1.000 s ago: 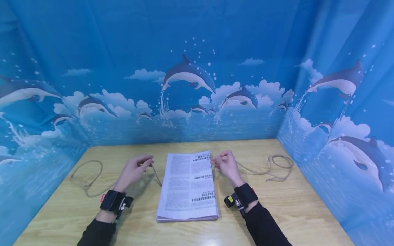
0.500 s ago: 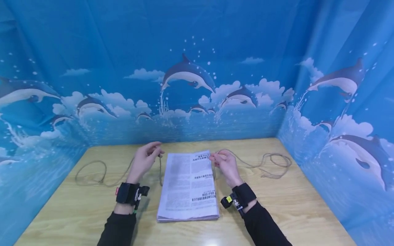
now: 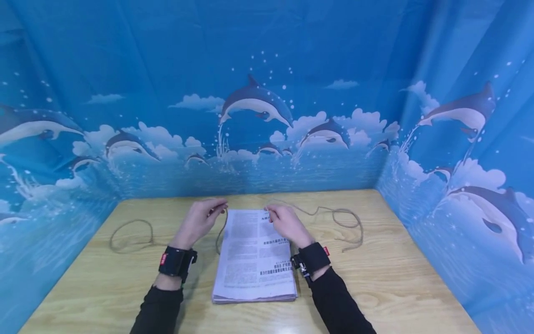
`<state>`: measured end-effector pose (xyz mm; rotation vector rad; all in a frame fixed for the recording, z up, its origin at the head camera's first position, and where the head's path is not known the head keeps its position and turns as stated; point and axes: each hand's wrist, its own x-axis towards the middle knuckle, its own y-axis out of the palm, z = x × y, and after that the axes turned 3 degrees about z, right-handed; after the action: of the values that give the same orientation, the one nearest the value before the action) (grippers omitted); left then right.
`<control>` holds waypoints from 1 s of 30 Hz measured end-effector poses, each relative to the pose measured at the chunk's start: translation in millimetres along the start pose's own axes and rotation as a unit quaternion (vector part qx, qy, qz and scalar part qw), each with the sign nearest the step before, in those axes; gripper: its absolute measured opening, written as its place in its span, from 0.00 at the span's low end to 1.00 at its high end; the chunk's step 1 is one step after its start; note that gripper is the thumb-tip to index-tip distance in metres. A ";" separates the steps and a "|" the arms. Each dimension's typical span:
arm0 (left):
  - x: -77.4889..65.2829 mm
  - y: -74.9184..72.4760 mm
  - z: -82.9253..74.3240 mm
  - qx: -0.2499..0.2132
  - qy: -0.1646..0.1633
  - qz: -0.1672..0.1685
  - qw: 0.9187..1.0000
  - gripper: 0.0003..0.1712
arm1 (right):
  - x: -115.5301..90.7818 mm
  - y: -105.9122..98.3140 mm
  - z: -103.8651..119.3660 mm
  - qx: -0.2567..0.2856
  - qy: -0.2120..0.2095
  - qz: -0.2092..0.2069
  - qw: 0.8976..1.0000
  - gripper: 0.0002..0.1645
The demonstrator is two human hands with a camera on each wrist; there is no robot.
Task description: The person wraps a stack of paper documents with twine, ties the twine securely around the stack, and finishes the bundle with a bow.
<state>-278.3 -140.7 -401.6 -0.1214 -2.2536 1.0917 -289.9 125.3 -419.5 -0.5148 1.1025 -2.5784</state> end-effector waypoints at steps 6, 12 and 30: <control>5.2 9.8 -12.2 -0.002 0.087 -0.061 0.994 0.12 | 4.6 7.0 8.1 0.020 -0.016 0.057 0.998 0.20; 6.4 16.5 -22.2 0.040 0.124 -0.092 0.987 0.10 | 5.3 11.4 13.9 0.051 -0.034 0.086 0.994 0.19; 12.4 40.2 -27.7 -0.013 0.174 -0.084 0.981 0.08 | 5.4 25.2 21.6 0.111 -0.033 -0.002 0.993 0.11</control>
<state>-279.6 -91.5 -412.2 -0.1186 -1.9265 0.8770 -282.3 92.8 -423.1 -0.5432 0.7811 -2.6229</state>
